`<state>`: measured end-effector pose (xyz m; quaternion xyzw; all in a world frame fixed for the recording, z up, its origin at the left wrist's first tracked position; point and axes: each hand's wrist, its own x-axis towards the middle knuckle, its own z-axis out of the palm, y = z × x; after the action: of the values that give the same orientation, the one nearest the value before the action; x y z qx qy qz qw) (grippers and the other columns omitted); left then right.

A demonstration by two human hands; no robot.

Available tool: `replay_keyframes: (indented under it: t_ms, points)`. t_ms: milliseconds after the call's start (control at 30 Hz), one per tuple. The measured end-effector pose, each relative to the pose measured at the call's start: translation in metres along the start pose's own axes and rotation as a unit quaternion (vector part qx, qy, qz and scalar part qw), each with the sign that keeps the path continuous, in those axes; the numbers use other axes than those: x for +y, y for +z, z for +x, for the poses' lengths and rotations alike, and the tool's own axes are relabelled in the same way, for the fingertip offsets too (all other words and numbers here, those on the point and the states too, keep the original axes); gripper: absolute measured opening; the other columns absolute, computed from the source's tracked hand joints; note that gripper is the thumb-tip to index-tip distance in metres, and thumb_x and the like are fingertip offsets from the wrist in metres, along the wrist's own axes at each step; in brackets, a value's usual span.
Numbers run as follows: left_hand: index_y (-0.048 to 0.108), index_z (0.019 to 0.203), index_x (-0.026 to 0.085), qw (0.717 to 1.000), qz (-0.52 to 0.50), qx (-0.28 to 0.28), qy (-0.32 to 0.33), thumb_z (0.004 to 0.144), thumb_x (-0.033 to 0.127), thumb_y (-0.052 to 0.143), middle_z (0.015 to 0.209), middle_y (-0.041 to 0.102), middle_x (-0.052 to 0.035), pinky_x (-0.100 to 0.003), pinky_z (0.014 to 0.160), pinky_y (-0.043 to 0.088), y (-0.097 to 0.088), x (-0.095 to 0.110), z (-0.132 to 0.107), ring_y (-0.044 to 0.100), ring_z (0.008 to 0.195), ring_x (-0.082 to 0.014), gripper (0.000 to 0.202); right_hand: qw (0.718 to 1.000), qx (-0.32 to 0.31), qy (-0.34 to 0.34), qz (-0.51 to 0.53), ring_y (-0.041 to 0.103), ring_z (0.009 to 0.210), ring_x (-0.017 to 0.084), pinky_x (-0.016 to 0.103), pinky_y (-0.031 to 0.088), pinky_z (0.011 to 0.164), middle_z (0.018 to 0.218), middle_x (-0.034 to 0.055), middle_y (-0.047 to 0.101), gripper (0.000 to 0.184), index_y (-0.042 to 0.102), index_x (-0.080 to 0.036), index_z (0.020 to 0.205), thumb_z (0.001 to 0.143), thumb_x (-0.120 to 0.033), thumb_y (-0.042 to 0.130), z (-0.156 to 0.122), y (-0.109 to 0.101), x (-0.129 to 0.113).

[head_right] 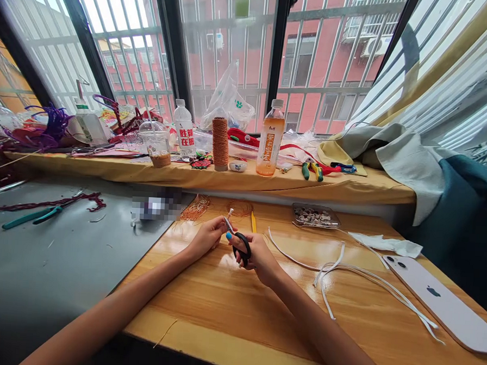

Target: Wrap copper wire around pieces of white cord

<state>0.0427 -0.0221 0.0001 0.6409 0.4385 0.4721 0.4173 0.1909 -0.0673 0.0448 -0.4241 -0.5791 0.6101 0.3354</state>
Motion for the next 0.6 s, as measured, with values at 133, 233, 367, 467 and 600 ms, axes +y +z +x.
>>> replay_keyframes:
  t_ms: [133,233,367,467,600]
  points:
    - [0.048,0.079,0.014,0.999,-0.053,-0.001,-0.011,0.072,0.035,0.047,0.073,0.061,-0.0012,-0.015,0.028,0.019,-0.001,-0.004,0.004,0.028,0.029,0.0006,0.022,0.966,0.128,-0.151,-0.164,0.047,0.051,0.011,0.022,0.033,0.044,0.059,-0.0007,0.051,0.040,0.052,-0.017,0.089,0.064,-0.049,0.055,0.003,-0.020,-0.007]
    - [0.046,0.081,0.013,0.997,-0.076,0.000,-0.017,0.072,0.037,0.047,0.079,0.062,-0.0041,-0.015,0.027,0.019,-0.002,-0.006,0.007,0.028,0.028,0.0008,0.025,0.844,0.308,-0.132,-0.418,0.053,0.065,0.018,0.027,0.036,0.055,0.076,0.0048,0.057,0.056,0.034,-0.017,0.119,0.070,-0.040,0.051,0.006,-0.048,-0.007]
    - [0.048,0.082,0.013,0.997,-0.077,-0.006,-0.018,0.072,0.037,0.047,0.079,0.063,-0.0040,-0.016,0.027,0.018,-0.003,-0.007,0.007,0.027,0.027,0.0009,0.026,0.719,0.344,-0.005,-0.604,0.052,0.087,0.027,0.034,0.038,0.065,0.097,0.0155,0.054,0.042,0.042,-0.013,0.113,0.075,-0.028,0.046,0.009,-0.081,0.000]
    - [0.050,0.078,0.013,0.998,-0.066,0.001,-0.015,0.071,0.038,0.049,0.074,0.061,-0.0020,-0.016,0.029,0.019,-0.003,-0.005,0.005,0.029,0.028,0.0003,0.025,0.688,0.340,-0.067,-0.638,0.046,0.098,0.028,0.037,0.036,0.077,0.099,0.0176,0.053,0.028,0.052,-0.010,0.100,0.076,-0.021,0.044,0.012,-0.083,0.005]
    - [0.054,0.074,0.013,0.999,-0.038,0.021,-0.012,0.067,0.037,0.054,0.053,0.052,0.0040,-0.016,0.032,0.020,-0.002,0.003,0.002,0.031,0.032,-0.0015,0.025,0.856,0.159,-0.170,-0.463,0.054,0.086,0.019,0.029,0.041,0.073,0.097,0.0110,0.056,0.030,0.051,-0.014,0.101,0.076,-0.031,0.047,0.016,-0.053,0.010]
